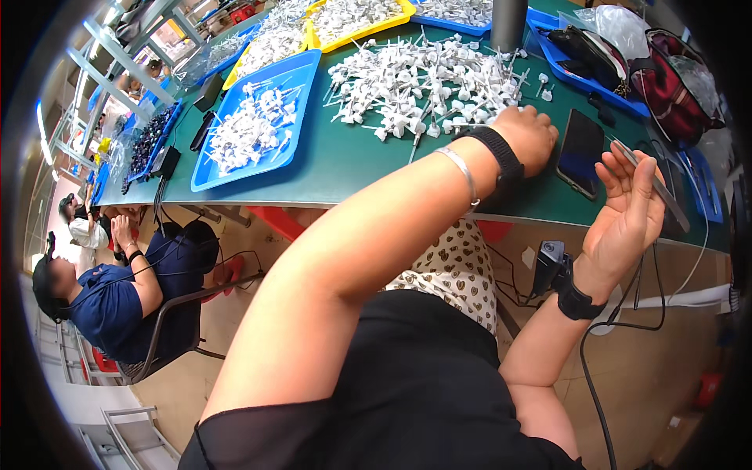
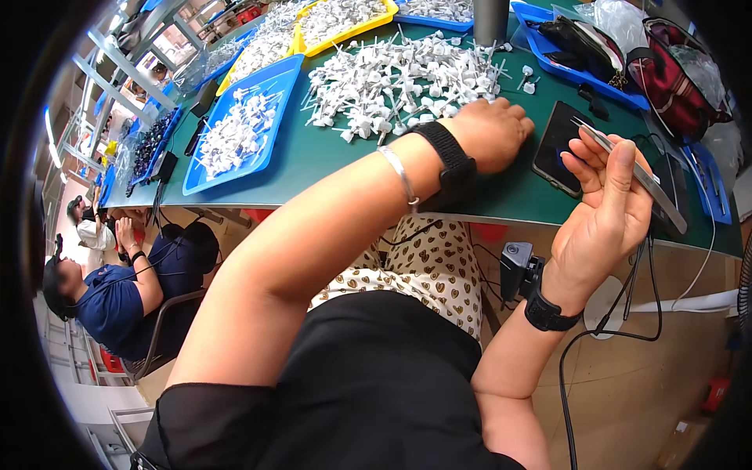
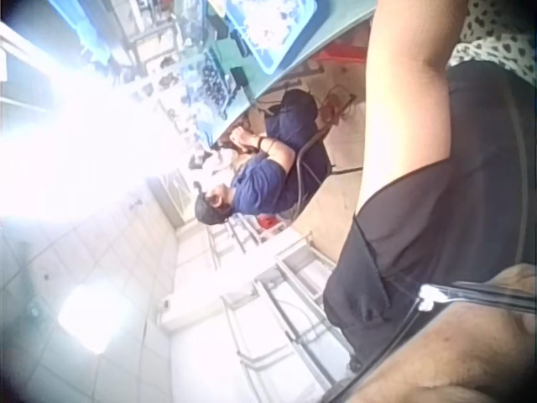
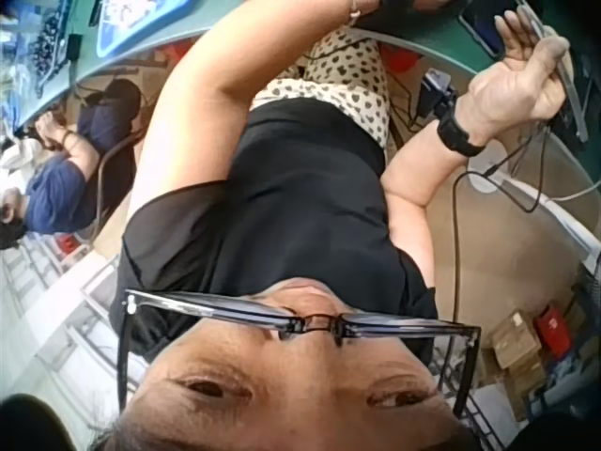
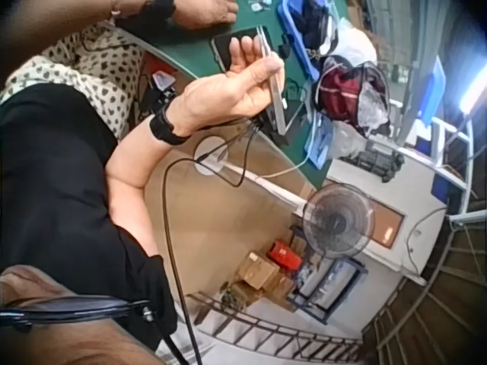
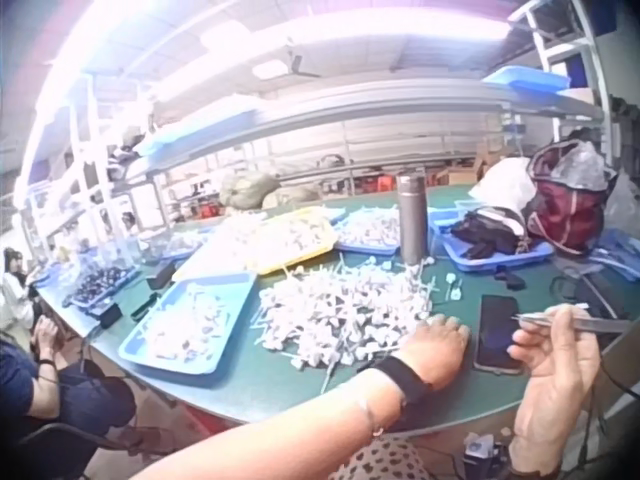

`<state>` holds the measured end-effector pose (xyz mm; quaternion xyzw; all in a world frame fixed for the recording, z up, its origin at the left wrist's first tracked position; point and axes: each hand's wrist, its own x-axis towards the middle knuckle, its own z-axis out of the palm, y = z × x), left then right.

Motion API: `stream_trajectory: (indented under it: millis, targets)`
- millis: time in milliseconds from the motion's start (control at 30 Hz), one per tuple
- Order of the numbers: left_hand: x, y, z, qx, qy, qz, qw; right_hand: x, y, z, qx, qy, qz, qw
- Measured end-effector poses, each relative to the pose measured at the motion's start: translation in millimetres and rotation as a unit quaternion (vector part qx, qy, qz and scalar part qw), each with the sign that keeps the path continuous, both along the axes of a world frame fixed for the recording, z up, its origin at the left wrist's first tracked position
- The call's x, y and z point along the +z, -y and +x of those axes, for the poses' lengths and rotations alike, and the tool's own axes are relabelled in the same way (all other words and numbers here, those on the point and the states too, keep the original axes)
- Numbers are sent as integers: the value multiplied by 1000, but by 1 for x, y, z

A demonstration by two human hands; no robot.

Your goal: The person sits at a green workbench and uses tweezers to manipulate small white plastic components. They pick up individual pieces from a pile, adjust them with the tool, and place them into a blue tray. The process is repetitive and involves handling items one at a time.

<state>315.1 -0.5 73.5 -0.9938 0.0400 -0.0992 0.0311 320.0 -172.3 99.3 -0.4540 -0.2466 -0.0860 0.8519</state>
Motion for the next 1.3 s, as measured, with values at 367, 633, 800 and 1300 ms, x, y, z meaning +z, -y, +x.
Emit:
stream_trajectory:
  millis: [367,633,800,1300]
  targets:
    - [3,-90,-106,20,26,12,999,-9,-25,-20,60,17,-18,998]
    - [25,-116,-115,40,248,-192,949,-10,-39,-52,104,28,-63,992]
    - [63,-108,-140,152,287,-551,769,-12,-42,-61,145,12,-55,988]
    - [-30,-3,-286,191,146,-830,503,-53,-86,-127,373,-36,-84,923]
